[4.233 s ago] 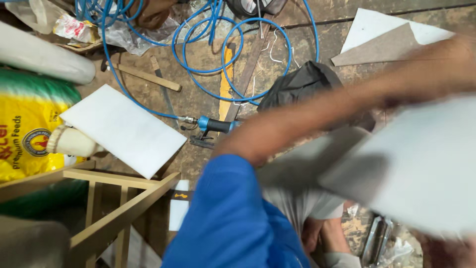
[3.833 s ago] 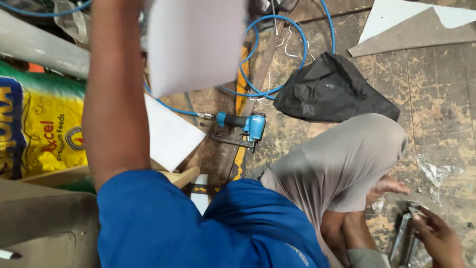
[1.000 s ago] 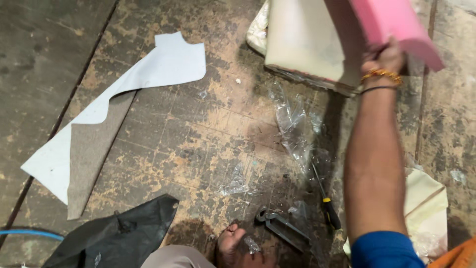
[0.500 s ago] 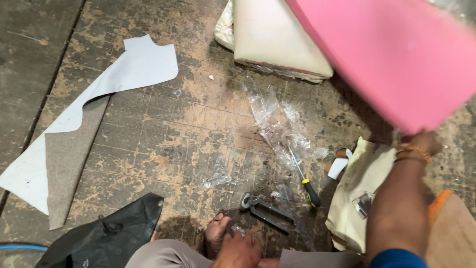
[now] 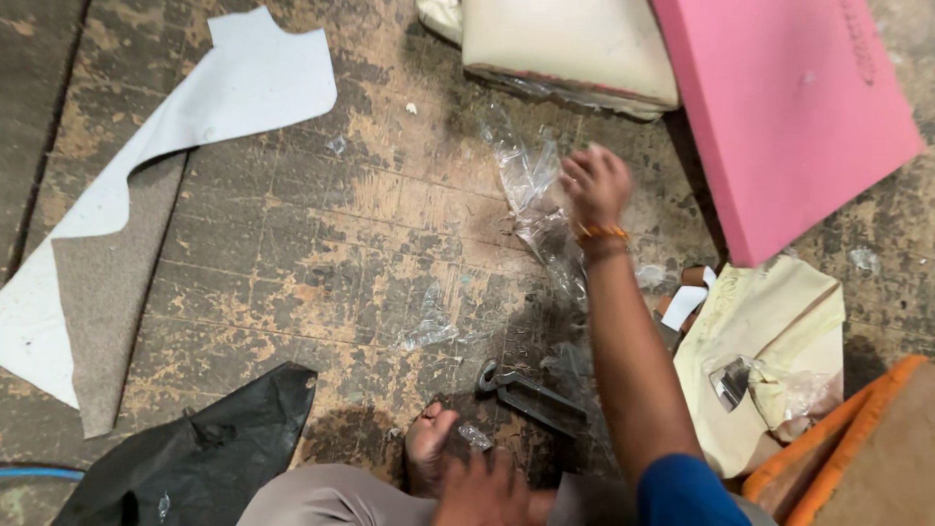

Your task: The person sits on the floor and uses a screwdriver to pry and remove staples from the edge of a rectangular foam cushion. They repeatedly work along the perimeter to detach the foam from the wooden frame.

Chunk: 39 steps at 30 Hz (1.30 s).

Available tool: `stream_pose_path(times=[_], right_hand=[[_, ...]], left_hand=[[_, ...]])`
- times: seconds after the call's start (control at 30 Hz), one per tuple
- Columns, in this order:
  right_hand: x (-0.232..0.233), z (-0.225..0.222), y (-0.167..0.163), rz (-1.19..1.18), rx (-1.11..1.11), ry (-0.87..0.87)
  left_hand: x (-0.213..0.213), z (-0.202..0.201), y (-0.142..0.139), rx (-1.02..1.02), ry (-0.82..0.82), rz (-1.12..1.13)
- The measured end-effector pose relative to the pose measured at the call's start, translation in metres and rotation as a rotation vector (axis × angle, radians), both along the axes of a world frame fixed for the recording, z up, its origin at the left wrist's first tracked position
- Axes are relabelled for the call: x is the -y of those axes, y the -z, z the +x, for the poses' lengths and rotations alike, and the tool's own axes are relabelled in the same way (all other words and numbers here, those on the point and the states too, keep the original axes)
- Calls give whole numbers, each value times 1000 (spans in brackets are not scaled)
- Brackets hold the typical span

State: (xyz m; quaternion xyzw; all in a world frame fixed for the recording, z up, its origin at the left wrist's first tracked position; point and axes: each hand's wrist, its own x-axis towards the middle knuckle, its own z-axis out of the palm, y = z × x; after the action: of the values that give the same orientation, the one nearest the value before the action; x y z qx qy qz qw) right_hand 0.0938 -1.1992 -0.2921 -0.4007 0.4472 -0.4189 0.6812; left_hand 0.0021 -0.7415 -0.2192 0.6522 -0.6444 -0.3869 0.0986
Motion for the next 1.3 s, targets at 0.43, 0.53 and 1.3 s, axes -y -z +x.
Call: stream_pose_path(times=[0.43,0.53,1.3], right_hand=[[55,201,-6,690,268,132],[66,188,-11,629,395,50],[-166,-154,-332,143,-54,-315]], left_hand=[[-8,17,14,-85,-29,-49],[-6,29,12,-92,-27,-50],[28,156,-166,275,-739,-908]])
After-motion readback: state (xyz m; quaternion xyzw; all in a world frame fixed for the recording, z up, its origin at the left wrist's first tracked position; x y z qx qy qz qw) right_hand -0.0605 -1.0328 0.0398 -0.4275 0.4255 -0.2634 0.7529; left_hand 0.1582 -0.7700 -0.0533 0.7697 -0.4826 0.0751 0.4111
